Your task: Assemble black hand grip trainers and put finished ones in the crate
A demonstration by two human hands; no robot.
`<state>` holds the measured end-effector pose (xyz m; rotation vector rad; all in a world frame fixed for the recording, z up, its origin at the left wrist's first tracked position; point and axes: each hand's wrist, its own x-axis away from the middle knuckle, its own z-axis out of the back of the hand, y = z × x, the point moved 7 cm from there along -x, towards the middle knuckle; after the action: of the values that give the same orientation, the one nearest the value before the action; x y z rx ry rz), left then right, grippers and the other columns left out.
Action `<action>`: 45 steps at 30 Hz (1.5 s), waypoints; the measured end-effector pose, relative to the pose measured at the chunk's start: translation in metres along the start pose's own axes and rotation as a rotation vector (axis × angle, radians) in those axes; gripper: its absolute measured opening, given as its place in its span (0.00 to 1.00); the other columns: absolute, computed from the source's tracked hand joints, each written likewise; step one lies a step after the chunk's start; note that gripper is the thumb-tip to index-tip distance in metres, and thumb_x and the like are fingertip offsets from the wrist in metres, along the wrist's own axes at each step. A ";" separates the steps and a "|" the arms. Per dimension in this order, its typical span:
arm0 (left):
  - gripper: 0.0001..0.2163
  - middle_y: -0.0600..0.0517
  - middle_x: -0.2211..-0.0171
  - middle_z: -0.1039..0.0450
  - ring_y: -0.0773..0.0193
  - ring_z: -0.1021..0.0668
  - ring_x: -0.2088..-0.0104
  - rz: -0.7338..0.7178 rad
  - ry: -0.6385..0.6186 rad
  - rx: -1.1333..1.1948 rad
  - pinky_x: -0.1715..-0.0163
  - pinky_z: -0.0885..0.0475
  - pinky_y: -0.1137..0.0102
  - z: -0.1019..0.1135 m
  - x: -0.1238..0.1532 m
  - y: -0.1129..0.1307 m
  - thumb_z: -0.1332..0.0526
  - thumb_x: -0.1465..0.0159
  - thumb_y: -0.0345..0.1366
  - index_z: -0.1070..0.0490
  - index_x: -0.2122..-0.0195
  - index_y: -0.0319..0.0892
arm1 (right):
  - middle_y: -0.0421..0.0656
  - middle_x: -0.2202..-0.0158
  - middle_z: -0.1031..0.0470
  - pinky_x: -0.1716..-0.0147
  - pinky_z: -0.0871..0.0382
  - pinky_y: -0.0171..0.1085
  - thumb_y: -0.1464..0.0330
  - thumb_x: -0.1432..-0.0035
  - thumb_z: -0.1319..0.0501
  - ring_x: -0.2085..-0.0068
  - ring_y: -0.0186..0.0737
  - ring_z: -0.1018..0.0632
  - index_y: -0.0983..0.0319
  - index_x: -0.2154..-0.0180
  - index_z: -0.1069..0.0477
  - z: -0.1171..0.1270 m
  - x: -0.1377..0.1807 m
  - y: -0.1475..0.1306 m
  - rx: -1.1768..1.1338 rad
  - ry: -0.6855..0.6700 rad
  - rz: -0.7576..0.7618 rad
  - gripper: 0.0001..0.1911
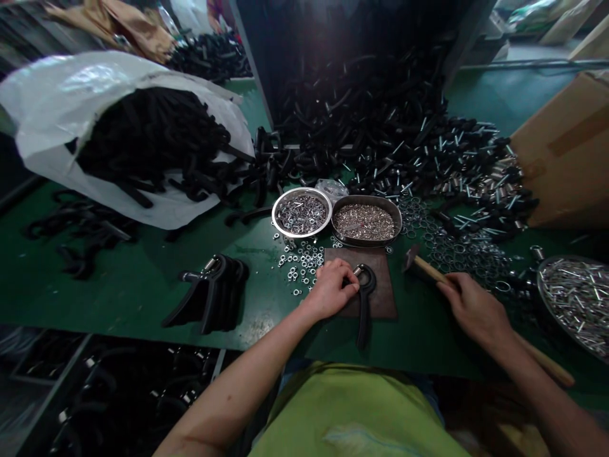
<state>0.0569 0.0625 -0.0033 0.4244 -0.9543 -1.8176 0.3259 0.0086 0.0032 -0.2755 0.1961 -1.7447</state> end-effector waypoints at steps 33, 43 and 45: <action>0.02 0.54 0.66 0.29 0.59 0.30 0.57 0.065 -0.027 0.040 0.55 0.38 0.65 -0.001 -0.006 -0.006 0.35 0.46 0.32 0.27 0.73 0.42 | 0.45 0.51 0.25 0.56 0.29 0.37 0.65 0.35 0.55 0.53 0.40 0.23 0.59 0.44 0.38 0.012 0.027 -0.086 -0.345 -0.097 0.291 0.20; 0.02 0.54 0.67 0.30 0.60 0.29 0.59 0.023 -0.038 0.102 0.55 0.37 0.66 -0.003 -0.006 -0.013 0.35 0.47 0.31 0.27 0.73 0.42 | 0.46 0.55 0.23 0.61 0.28 0.36 0.64 0.35 0.55 0.59 0.39 0.22 0.61 0.45 0.36 0.017 0.040 -0.083 -0.390 -0.106 0.272 0.20; 0.02 0.54 0.66 0.30 0.60 0.29 0.59 0.026 -0.042 0.095 0.56 0.37 0.66 -0.003 -0.008 -0.013 0.34 0.47 0.31 0.27 0.73 0.42 | 0.46 0.56 0.23 0.62 0.28 0.36 0.64 0.35 0.55 0.61 0.39 0.21 0.62 0.45 0.37 0.015 0.041 -0.083 -0.402 -0.115 0.266 0.21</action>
<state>0.0548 0.0706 -0.0165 0.4315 -1.0737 -1.7691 0.2451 -0.0158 0.0438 -0.6128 0.4798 -1.4115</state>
